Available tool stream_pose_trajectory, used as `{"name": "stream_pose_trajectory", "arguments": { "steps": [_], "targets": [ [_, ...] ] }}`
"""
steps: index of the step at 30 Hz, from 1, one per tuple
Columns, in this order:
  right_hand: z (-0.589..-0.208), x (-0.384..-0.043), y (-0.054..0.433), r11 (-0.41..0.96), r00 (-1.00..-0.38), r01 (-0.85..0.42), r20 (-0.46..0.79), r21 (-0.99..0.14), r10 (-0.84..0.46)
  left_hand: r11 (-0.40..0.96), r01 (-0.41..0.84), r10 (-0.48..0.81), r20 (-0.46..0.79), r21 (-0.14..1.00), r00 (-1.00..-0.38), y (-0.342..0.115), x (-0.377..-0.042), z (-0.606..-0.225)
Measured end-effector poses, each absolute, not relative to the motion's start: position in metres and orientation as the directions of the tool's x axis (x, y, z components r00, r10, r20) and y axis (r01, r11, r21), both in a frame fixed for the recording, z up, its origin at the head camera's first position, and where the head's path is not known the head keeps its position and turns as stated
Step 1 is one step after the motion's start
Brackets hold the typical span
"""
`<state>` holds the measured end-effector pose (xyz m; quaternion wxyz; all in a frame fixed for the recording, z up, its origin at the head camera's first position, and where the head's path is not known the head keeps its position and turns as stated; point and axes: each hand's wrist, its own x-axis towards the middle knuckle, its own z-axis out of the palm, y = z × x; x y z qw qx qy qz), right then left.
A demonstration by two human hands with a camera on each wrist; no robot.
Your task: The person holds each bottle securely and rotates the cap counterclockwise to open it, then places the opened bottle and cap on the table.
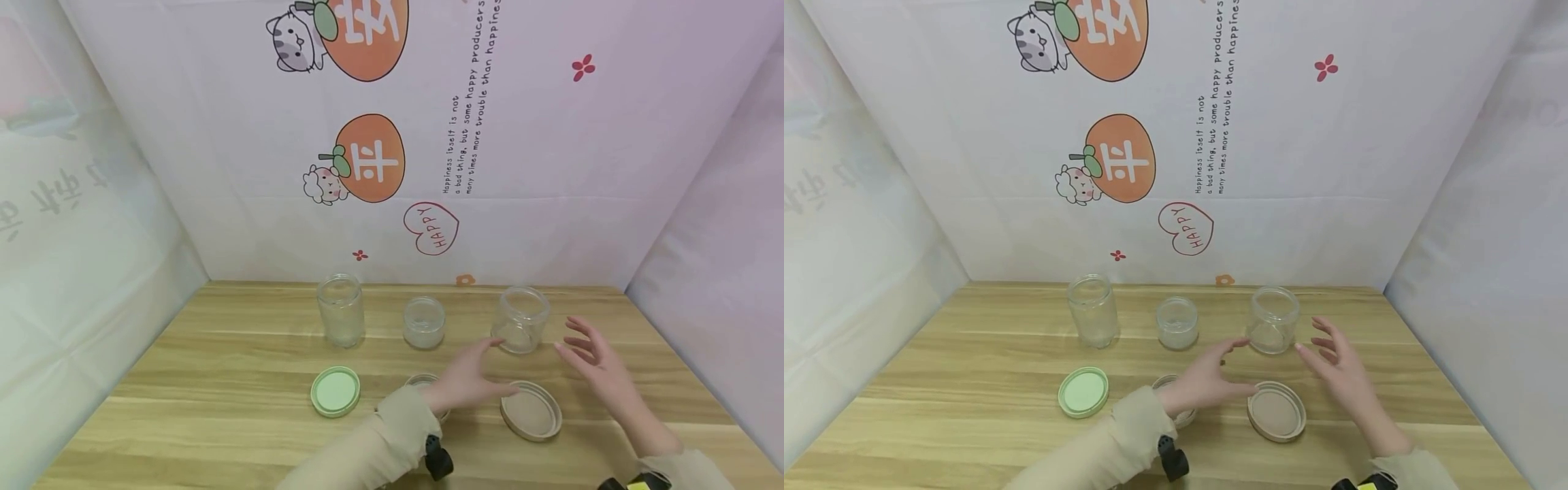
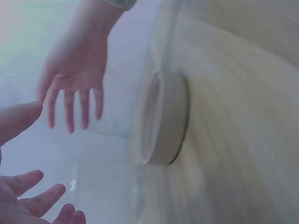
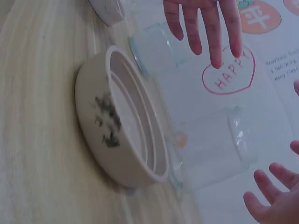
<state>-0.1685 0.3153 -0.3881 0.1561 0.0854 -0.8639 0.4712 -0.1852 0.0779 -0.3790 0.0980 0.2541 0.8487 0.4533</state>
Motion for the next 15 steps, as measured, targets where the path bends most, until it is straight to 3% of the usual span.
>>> {"name": "stream_pose_trajectory", "arguments": {
  "steps": [7, 15],
  "targets": [
    [-0.376, -0.161, 0.298, 0.663, -0.922, -0.317, 0.384, -0.679, -0.047, 0.327, 0.356, 0.491, 0.164, 0.875, -0.855, 0.037, -0.188, -0.368],
    [-0.379, -0.161, 0.280, 0.719, -0.834, -0.441, 0.541, -0.538, -0.108, 0.421, 0.550, 0.466, 0.348, 0.721, -0.813, -0.009, -0.188, -0.367]
  ]
}}
